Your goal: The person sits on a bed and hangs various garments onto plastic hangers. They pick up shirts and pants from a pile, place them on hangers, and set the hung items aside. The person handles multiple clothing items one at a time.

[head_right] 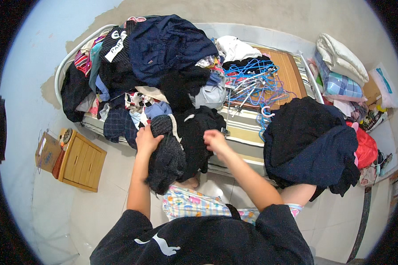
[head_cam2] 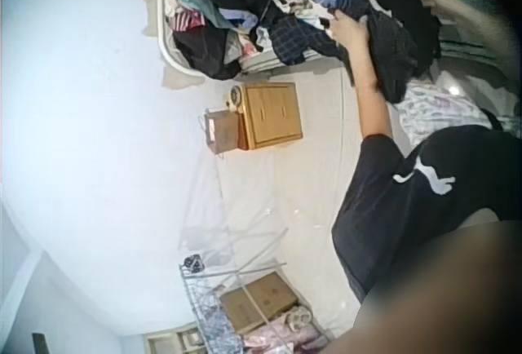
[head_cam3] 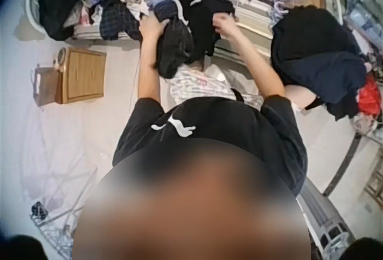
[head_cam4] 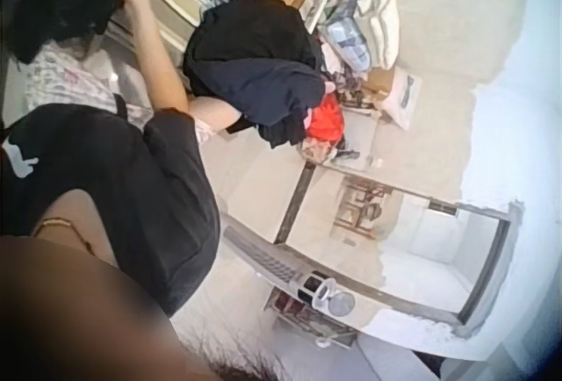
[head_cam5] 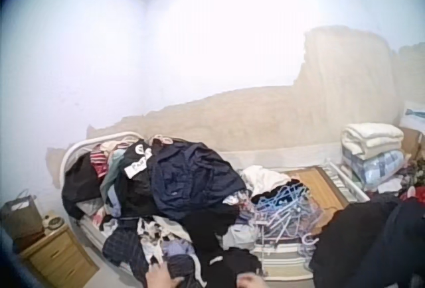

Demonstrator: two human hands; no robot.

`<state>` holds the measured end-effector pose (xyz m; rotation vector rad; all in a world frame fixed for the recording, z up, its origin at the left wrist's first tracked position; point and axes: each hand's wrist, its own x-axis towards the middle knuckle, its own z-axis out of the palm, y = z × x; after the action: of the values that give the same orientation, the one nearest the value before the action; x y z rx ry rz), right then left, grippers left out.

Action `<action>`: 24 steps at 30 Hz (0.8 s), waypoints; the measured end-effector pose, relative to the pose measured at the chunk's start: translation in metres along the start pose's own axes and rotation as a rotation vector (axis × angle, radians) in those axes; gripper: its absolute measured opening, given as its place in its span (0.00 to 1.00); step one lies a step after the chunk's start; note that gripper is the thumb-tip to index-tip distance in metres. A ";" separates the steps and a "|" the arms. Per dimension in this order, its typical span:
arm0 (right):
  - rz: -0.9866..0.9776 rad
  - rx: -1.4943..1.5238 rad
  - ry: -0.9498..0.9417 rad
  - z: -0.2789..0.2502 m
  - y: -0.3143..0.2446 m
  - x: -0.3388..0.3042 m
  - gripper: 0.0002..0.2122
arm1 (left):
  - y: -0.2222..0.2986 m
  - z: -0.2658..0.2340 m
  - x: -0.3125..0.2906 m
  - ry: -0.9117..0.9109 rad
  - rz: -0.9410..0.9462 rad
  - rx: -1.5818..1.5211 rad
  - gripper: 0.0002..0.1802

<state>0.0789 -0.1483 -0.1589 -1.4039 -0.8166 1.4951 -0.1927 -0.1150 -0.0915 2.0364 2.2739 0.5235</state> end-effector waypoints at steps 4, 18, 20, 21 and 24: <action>-0.106 -0.205 -0.010 0.014 0.059 -0.018 0.25 | 0.021 0.020 -0.037 0.253 0.452 -0.410 0.19; -0.446 0.172 0.014 -0.040 0.032 -0.041 0.01 | 0.069 0.050 -0.033 -0.078 0.165 -0.285 0.20; -0.275 0.061 0.173 -0.065 0.059 -0.027 0.03 | 0.080 0.050 -0.029 -0.096 0.214 -0.221 0.20; -0.257 -0.036 0.188 -0.075 0.069 -0.023 0.04 | 0.087 0.052 -0.026 -0.047 0.261 -0.235 0.16; -0.231 -0.117 0.230 -0.099 0.065 -0.012 0.05 | 0.105 0.059 -0.013 -0.002 0.397 -0.444 0.14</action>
<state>0.1647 -0.1945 -0.2269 -1.4807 -0.8986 1.1038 -0.0758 -0.1068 -0.1206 2.2259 1.5550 0.9456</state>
